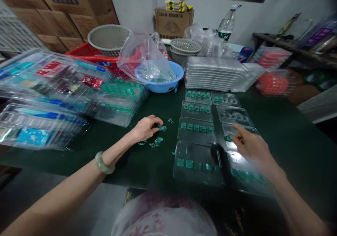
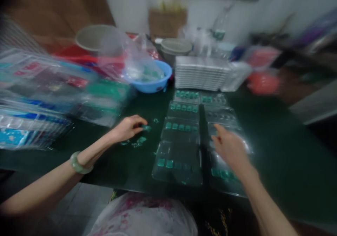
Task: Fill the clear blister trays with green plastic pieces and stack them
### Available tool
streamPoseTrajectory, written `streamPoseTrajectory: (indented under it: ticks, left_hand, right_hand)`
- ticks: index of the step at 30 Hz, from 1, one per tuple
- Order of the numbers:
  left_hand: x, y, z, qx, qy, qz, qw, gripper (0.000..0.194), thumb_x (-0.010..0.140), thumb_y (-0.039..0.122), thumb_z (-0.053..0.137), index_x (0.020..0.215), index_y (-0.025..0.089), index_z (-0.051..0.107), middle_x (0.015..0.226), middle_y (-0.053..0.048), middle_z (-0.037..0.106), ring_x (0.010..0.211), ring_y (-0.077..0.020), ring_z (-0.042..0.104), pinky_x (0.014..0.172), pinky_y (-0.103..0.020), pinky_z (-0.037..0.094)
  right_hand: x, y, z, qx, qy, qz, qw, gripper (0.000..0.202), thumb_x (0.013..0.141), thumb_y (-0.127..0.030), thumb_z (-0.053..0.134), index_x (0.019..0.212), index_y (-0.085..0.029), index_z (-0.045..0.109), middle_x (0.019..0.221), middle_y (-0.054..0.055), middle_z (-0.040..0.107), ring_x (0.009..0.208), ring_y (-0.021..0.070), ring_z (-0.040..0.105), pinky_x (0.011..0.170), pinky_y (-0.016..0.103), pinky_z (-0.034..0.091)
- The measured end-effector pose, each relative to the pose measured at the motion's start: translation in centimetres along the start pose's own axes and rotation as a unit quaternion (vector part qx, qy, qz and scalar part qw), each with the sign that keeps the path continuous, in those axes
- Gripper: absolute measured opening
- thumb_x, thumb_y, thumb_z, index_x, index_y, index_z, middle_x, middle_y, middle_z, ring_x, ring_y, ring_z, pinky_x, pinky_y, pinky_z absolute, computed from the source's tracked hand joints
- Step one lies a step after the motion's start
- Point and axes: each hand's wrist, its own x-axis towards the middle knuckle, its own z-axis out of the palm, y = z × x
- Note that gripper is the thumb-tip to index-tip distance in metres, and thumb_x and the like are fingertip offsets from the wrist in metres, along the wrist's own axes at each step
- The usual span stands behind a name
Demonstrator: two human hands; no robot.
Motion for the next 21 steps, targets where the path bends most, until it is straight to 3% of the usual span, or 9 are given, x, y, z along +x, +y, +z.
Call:
streamPoseTrajectory:
  ticks: [3,6,8,12,14,16,19,21]
  left_hand:
    - [0.4,0.0,0.0,-0.035,0.021,-0.026,0.999,0.011,0.07,0.022,0.053,0.077,0.017,0.061,0.082,-0.003,0.057,0.067,-0.0118,0.052,0.063,-0.024,0.041]
    - [0.1,0.5,-0.5,-0.065,0.013,-0.048,0.997,0.013,0.074,0.026,0.051,0.074,0.015,0.057,0.068,-0.001,0.055,0.055,-0.0092,0.048,0.052,-0.021,0.038]
    - [-0.4,1.4,-0.8,-0.173,0.008,-0.088,0.981,0.016,0.075,0.03,0.051,0.075,0.014,0.054,0.062,0.001,0.054,0.048,-0.0073,0.044,0.043,-0.019,0.033]
    - [-1.7,3.9,-0.9,-0.474,-0.029,-0.146,0.868,0.021,0.071,0.032,0.06,0.077,0.014,0.052,0.068,-0.001,0.058,0.048,-0.0065,0.048,0.039,-0.017,0.03]
    - [-2.0,5.2,-0.6,-0.545,-0.059,-0.153,0.822,0.02,0.069,0.03,0.063,0.076,0.014,0.053,0.064,-0.001,0.058,0.048,-0.0064,0.049,0.04,-0.016,0.03]
    - [-2.0,6.2,0.1,-0.579,-0.08,-0.156,0.797,0.019,0.069,0.028,0.064,0.074,0.013,0.054,0.059,0.0,0.056,0.047,-0.0058,0.049,0.039,-0.015,0.03]
    - [-1.5,7.5,1.6,-0.591,-0.105,-0.14,0.787,0.018,0.069,0.027,0.064,0.073,0.013,0.054,0.058,0.001,0.056,0.044,-0.0051,0.047,0.037,-0.015,0.027]
    - [-0.9,8.4,2.7,-0.574,-0.123,-0.13,0.799,0.019,0.07,0.029,0.063,0.073,0.014,0.053,0.058,0.001,0.056,0.044,-0.0052,0.046,0.036,-0.015,0.026]
  right_hand:
    - [-0.3,-4.0,-0.2,0.148,0.004,-0.053,0.988,0.034,0.079,-0.03,0.047,0.111,-0.019,0.053,0.068,0.001,0.061,0.055,0.0131,0.054,0.053,0.025,0.04]
    - [-0.3,-8.8,1.1,0.312,-0.021,-0.092,0.945,0.028,0.079,-0.029,0.048,0.104,-0.02,0.056,0.069,0.0,0.059,0.055,0.0103,0.052,0.055,0.023,0.042]
    - [0.0,-12.0,2.1,0.399,-0.041,-0.102,0.911,0.028,0.079,-0.028,0.05,0.105,-0.02,0.055,0.071,-0.001,0.058,0.055,0.0089,0.052,0.054,0.022,0.043]
    - [0.4,-16.5,3.1,0.511,-0.044,-0.098,0.853,0.036,0.074,-0.026,0.055,0.11,-0.021,0.052,0.081,0.001,0.059,0.056,0.0081,0.053,0.053,0.021,0.044]
    - [0.4,-17.3,3.1,0.552,-0.028,-0.089,0.829,0.029,0.075,-0.026,0.055,0.103,-0.021,0.056,0.08,0.001,0.058,0.058,0.0088,0.054,0.052,0.021,0.044]
    - [0.1,-17.2,3.0,0.585,-0.019,-0.07,0.808,0.022,0.076,-0.027,0.053,0.096,-0.02,0.059,0.077,0.001,0.058,0.059,0.0092,0.054,0.05,0.021,0.044]
    - [-0.7,-16.1,2.8,0.613,-0.016,-0.027,0.789,0.02,0.075,-0.028,0.055,0.092,-0.019,0.06,0.073,0.0,0.058,0.057,0.0094,0.054,0.048,0.02,0.044]
    - [-1.3,-15.0,2.4,0.621,-0.019,-0.001,0.784,0.021,0.073,-0.03,0.057,0.09,-0.018,0.06,0.07,0.0,0.058,0.057,0.0099,0.053,0.047,0.021,0.044]
